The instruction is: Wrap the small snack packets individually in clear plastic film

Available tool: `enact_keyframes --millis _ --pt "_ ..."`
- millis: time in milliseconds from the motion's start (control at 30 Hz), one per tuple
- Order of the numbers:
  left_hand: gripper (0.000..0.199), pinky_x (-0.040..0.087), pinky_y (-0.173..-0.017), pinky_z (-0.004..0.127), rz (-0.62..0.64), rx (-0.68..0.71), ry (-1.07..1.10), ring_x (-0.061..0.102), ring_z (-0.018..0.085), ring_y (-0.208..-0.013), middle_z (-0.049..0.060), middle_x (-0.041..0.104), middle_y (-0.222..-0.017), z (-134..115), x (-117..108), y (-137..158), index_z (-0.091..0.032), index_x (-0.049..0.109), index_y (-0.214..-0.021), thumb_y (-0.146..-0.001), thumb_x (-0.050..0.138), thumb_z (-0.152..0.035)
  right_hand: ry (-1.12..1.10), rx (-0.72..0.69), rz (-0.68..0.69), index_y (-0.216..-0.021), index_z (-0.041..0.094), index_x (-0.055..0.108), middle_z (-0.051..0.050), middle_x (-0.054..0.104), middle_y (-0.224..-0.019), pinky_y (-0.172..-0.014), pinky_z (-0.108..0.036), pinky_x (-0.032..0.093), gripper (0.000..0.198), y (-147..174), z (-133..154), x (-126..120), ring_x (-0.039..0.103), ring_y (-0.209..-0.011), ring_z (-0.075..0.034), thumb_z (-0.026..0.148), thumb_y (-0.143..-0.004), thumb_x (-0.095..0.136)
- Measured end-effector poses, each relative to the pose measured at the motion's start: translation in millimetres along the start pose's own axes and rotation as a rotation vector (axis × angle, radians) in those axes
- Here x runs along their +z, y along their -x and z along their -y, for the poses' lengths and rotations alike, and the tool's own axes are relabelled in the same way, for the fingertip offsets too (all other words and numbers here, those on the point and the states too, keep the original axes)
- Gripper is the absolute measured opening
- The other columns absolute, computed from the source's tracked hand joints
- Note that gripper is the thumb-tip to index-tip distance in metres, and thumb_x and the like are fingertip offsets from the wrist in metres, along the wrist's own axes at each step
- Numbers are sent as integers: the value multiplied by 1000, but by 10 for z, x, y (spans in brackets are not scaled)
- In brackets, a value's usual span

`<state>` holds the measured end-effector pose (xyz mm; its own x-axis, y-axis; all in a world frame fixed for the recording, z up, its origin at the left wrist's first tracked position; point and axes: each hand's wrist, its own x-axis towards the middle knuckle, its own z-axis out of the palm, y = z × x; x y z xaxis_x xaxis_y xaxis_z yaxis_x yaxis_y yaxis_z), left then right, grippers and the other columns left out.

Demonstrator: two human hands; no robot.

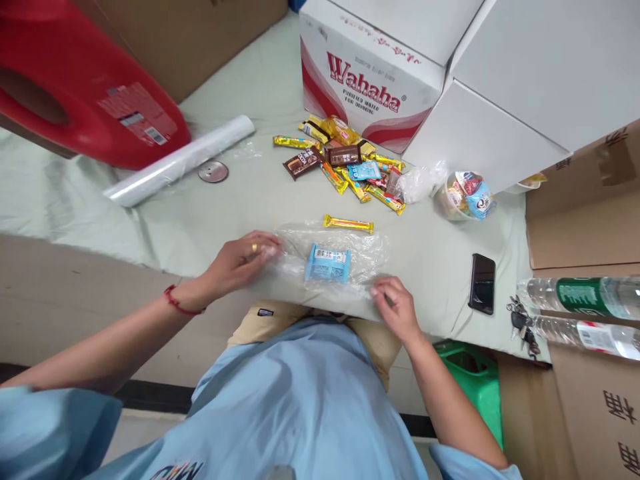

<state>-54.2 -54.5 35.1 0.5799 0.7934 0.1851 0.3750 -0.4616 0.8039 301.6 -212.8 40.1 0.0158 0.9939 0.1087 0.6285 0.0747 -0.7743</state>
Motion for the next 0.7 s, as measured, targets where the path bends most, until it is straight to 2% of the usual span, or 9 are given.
enact_keyframes --millis 100,133,200,267,367,433,500,567,700 --pt "41 55 -97 44 -58 -195 -84 67 28 -108 8 76 -95 47 15 -297 -22 68 -78 -100 48 -50 -97 297 -84 -74 22 64 2 56 -62 -57 -28 45 45 -226 -122 -34 53 -59 -16 58 -100 58" --pt "38 54 -99 46 -84 -249 -124 66 28 -107 9 76 -95 79 19 -367 -22 69 -80 -98 50 -50 -106 356 -133 -77 22 63 3 54 -60 -54 -27 42 45 -282 -160 -47 48 -55 -15 61 -99 58" --pt "31 52 -103 49 -165 -329 -178 65 29 -106 9 74 -99 146 5 -437 -21 71 -89 -93 55 -47 -79 387 -260 -93 21 66 1 63 -72 -51 -26 40 40 -346 -187 -79 47 -54 -13 61 -96 62" --pt "27 52 -103 50 -294 -388 -191 64 29 -107 11 71 -108 187 -47 -405 -20 71 -100 -91 59 -43 2 341 -385 -110 20 65 -4 70 -92 -54 -26 43 39 -347 -120 -104 51 -58 -13 57 -96 64" --pt "25 55 -100 49 -553 -438 -206 63 29 -112 13 64 -120 125 -156 -196 -19 67 -110 -95 59 -37 151 177 -454 -111 21 67 -6 70 -95 -64 -30 50 28 -284 131 -74 59 -69 -16 46 -101 60" --pt "21 56 -98 51 -741 -387 -278 62 30 -114 15 62 -121 -11 -187 -4 -18 64 -113 -98 57 -31 199 1 -356 -108 23 71 -7 70 -97 -72 -33 55 20 -260 314 23 66 -81 -20 37 -104 57" --pt "17 56 -96 53 -844 -259 -387 61 32 -115 15 62 -114 -201 -138 179 -18 63 -112 -97 57 -24 216 -151 -185 -115 25 73 -10 71 -109 -79 -36 59 22 -283 435 171 70 -95 -22 30 -105 54" --pt "18 55 -96 53 -749 -102 -446 62 31 -113 13 65 -111 -404 4 314 -21 64 -113 -96 59 -21 253 -227 -39 -125 26 72 -11 70 -121 -85 -36 61 28 -350 472 331 72 -107 -23 27 -106 51" --pt "36 55 -97 48 -347 177 -352 67 27 -110 10 73 -112 -709 442 328 -27 65 -129 -96 54 -15 321 -257 68 -127 25 71 -11 72 -123 -91 -37 61 29 -529 413 483 71 -110 -23 26 -107 51"
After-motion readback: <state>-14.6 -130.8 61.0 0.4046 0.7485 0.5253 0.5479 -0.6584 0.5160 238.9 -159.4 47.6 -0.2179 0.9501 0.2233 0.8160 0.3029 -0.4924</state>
